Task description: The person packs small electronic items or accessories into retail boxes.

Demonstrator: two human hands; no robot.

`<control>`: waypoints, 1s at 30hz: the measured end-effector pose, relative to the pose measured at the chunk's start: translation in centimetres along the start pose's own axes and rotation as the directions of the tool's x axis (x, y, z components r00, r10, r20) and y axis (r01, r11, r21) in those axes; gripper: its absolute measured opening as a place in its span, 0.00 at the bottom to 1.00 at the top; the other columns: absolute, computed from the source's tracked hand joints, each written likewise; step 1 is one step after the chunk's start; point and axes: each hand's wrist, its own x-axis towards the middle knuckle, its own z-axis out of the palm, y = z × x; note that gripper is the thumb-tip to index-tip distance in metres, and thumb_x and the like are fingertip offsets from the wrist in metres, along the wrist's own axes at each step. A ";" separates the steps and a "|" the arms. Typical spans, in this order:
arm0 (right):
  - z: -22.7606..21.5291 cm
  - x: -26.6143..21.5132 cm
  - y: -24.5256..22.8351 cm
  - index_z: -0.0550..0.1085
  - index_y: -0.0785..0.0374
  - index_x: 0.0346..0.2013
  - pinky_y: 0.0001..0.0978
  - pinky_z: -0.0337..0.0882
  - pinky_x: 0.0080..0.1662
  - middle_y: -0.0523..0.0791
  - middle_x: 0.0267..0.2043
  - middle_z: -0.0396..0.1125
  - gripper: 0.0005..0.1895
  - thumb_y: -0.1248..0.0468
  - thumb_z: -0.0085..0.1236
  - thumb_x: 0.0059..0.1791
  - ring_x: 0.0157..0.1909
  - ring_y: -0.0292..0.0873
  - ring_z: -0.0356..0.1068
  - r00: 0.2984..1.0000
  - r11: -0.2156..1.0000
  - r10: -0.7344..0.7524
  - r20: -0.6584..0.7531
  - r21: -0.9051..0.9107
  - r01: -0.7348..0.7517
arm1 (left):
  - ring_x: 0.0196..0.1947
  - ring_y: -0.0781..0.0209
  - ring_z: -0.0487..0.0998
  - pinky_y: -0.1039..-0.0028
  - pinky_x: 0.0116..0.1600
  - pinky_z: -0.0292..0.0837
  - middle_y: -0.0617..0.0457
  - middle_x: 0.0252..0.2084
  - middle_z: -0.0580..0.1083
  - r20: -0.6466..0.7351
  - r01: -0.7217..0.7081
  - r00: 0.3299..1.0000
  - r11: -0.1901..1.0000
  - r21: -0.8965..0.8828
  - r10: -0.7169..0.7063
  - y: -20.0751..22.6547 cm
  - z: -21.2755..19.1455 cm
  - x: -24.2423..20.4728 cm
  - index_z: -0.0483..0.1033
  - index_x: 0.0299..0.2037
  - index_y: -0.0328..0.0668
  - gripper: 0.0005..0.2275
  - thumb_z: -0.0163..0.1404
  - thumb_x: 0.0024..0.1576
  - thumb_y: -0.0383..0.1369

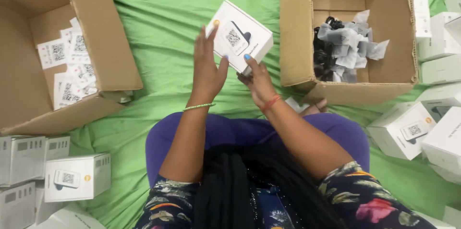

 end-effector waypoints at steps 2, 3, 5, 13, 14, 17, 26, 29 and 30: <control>-1.5 2.1 1.9 0.66 0.64 0.57 0.39 0.76 0.49 0.50 0.48 0.68 0.29 0.48 0.56 0.50 0.46 0.45 0.70 0.977 0.970 0.182 -0.110 0.180 -0.161 | 0.79 0.31 0.48 0.53 0.81 0.41 0.35 0.79 0.48 0.279 0.016 0.960 0.999 -0.039 -0.004 -3.5 3.7 -2.7 0.53 0.76 0.46 0.38 0.51 0.52 0.20; -2.8 3.7 4.2 0.66 0.64 0.57 0.39 0.76 0.49 0.50 0.48 0.68 0.29 0.48 0.56 0.50 0.46 0.45 0.70 0.976 0.969 0.187 -0.112 0.185 -0.165 | 0.79 0.31 0.48 0.53 0.81 0.41 0.35 0.79 0.48 0.284 0.019 0.959 0.999 -0.036 -0.008 -4.8 4.9 -3.5 0.53 0.76 0.46 0.38 0.51 0.52 0.20; -5.0 7.1 9.0 0.69 0.62 0.51 0.39 0.75 0.46 0.49 0.43 0.67 0.24 0.49 0.56 0.49 0.42 0.46 0.70 0.939 0.924 0.321 -0.120 0.257 -0.283 | 0.78 0.35 0.51 0.48 0.78 0.41 0.40 0.77 0.51 0.488 -0.053 0.873 0.994 0.096 -0.001 -7.6 6.7 -5.1 0.46 0.75 0.36 0.45 0.52 0.43 0.17; -6.4 8.5 11.6 0.70 0.60 0.49 0.40 0.73 0.46 0.43 0.43 0.64 0.20 0.53 0.62 0.49 0.44 0.42 0.68 0.976 0.973 0.182 -0.123 0.163 -0.161 | 0.75 0.36 0.53 0.53 0.70 0.62 0.48 0.76 0.54 0.376 -0.114 0.926 0.972 0.207 0.028 -9.8 8.4 -3.0 0.61 0.68 0.49 0.42 0.66 0.39 0.23; -5.6 7.8 10.4 0.70 0.58 0.48 0.41 0.73 0.47 0.43 0.43 0.64 0.21 0.50 0.61 0.48 0.45 0.41 0.68 0.970 0.973 0.184 -0.157 0.166 -0.158 | 0.75 0.39 0.56 0.55 0.71 0.63 0.49 0.77 0.54 0.375 -0.137 0.926 0.968 0.208 0.050 -10.5 9.0 -3.5 0.60 0.71 0.50 0.45 0.65 0.39 0.21; -4.5 6.4 9.1 0.70 0.56 0.47 0.41 0.72 0.48 0.43 0.43 0.65 0.26 0.43 0.60 0.46 0.45 0.41 0.67 0.941 0.971 0.226 -0.253 0.132 -0.197 | 0.72 0.40 0.60 0.54 0.70 0.61 0.51 0.72 0.58 0.362 -0.141 0.931 0.953 0.270 0.035 -9.4 7.9 -2.7 0.62 0.67 0.53 0.43 0.66 0.37 0.23; -3.4 3.8 7.5 0.73 0.63 0.40 0.30 0.66 0.34 0.43 0.32 0.68 0.25 0.44 0.66 0.47 0.30 0.37 0.63 0.926 0.994 0.072 -0.370 -0.046 -0.096 | 0.71 0.45 0.65 0.65 0.61 0.71 0.54 0.76 0.59 0.316 -0.016 0.949 0.997 0.080 -0.010 -10.4 8.7 -4.4 0.61 0.68 0.50 0.37 0.62 0.47 0.19; -2.4 2.5 6.9 0.75 0.63 0.44 0.26 0.68 0.37 0.39 0.37 0.71 0.19 0.52 0.65 0.47 0.34 0.32 0.68 0.927 0.987 -0.159 -0.339 -0.054 0.150 | 0.71 0.44 0.65 0.64 0.67 0.68 0.51 0.76 0.60 0.281 -0.073 0.959 0.993 0.092 0.044 -11.5 9.8 -4.9 0.61 0.66 0.48 0.36 0.63 0.47 0.21; -3.2 3.3 7.1 0.75 0.63 0.44 0.26 0.68 0.37 0.39 0.37 0.71 0.19 0.52 0.65 0.47 0.34 0.32 0.68 0.927 0.986 -0.169 -0.335 -0.056 0.160 | 0.71 0.44 0.65 0.64 0.67 0.68 0.51 0.76 0.60 0.274 -0.081 0.960 0.993 0.091 0.053 -11.0 9.5 -4.3 0.61 0.66 0.48 0.36 0.63 0.47 0.21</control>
